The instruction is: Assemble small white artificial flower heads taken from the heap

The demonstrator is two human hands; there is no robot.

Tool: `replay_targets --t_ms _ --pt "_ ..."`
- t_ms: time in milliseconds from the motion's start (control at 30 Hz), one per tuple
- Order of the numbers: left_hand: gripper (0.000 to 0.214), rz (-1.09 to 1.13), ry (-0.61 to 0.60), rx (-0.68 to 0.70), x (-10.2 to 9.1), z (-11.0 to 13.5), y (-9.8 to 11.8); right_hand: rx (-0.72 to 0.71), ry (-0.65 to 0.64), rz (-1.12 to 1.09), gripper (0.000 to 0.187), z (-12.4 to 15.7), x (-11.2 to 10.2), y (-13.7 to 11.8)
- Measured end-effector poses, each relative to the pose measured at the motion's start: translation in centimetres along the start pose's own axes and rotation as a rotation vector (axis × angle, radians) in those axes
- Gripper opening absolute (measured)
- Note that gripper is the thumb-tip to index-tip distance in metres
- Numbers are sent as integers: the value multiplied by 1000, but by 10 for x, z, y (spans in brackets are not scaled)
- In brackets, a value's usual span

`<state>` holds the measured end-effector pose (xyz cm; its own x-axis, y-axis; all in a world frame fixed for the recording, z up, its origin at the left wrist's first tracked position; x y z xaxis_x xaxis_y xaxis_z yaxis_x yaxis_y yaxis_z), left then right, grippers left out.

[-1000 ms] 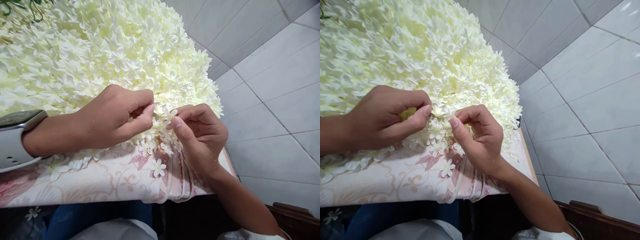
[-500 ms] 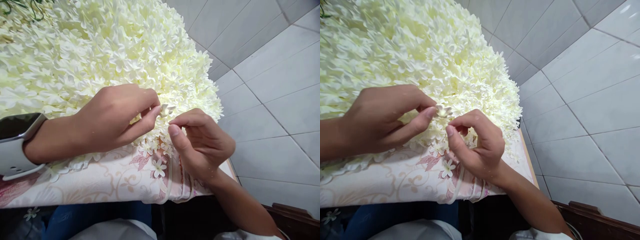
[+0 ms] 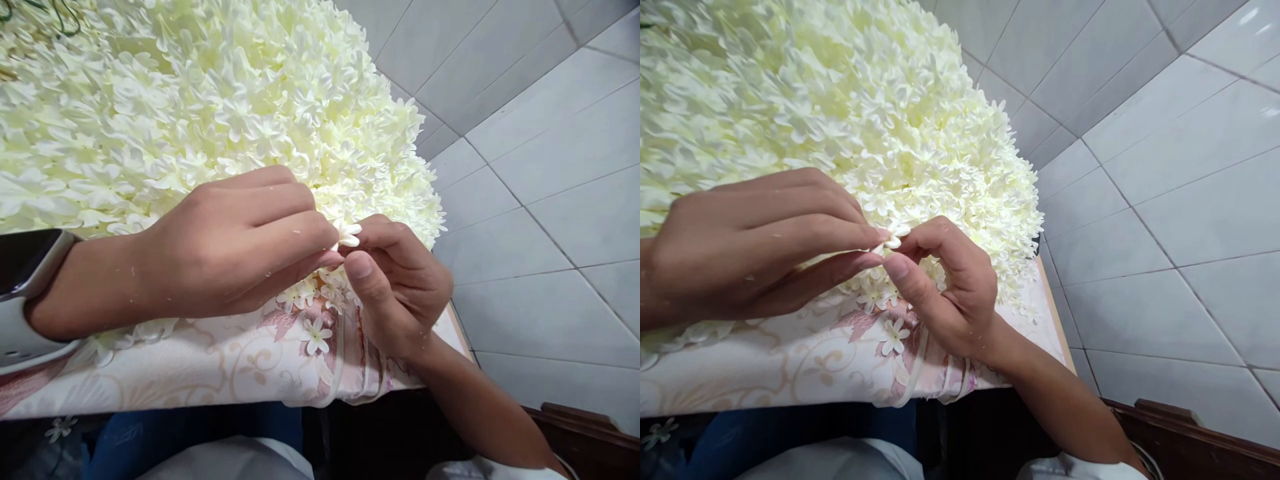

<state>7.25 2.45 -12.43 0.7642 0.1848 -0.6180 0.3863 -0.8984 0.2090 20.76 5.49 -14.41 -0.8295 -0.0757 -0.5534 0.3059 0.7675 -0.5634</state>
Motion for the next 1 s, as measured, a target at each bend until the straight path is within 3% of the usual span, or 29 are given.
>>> replay_targets --t_ms 200,333,500,633,800,1000 --pt "20 60 -55 -18 5 -1 -2 -3 -34 -3 3 1 2 0" --pt "18 89 -20 4 3 6 0 -7 -46 -59 5 2 3 1" --pt "17 101 -36 -88 4 9 -7 8 -42 -56 5 3 3 3" --pt "12 156 -100 -40 7 9 -3 -26 -62 -90 7 3 4 1" --pt "25 86 3 -63 3 11 2 -35 -43 -64 6 3 3 2" --pt "28 51 -27 -111 7 11 4 -26 -9 -42 5 3 2 -1"
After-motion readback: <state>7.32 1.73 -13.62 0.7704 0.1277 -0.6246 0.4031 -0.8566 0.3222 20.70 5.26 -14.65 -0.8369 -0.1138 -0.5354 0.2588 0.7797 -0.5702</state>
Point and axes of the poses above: each hand's wrist, its own z-axis away from the middle knuckle, its own x-axis out of the palm, y = z × x, the point moved 9 cm from there along -z, towards the middle knuckle, and after that the axes turned 10 degrees about z, right-handed, at the moved point
